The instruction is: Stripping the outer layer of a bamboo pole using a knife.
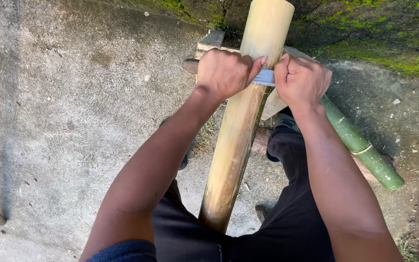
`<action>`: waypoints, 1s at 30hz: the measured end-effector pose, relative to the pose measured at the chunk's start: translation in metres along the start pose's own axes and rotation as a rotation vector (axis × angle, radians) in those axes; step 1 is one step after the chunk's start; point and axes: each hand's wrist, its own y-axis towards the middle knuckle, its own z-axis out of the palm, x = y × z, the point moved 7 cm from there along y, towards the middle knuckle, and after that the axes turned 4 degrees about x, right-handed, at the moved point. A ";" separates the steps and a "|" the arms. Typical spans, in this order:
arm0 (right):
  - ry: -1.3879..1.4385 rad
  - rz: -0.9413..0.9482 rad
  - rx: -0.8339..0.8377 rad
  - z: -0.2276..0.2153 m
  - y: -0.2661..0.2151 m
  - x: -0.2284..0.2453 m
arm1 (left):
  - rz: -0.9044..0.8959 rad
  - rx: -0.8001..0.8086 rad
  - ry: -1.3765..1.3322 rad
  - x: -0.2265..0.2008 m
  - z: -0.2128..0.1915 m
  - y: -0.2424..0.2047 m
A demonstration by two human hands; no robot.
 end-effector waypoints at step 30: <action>0.076 -0.053 0.063 -0.022 -0.007 0.025 | 0.023 -0.077 0.005 0.001 -0.002 -0.012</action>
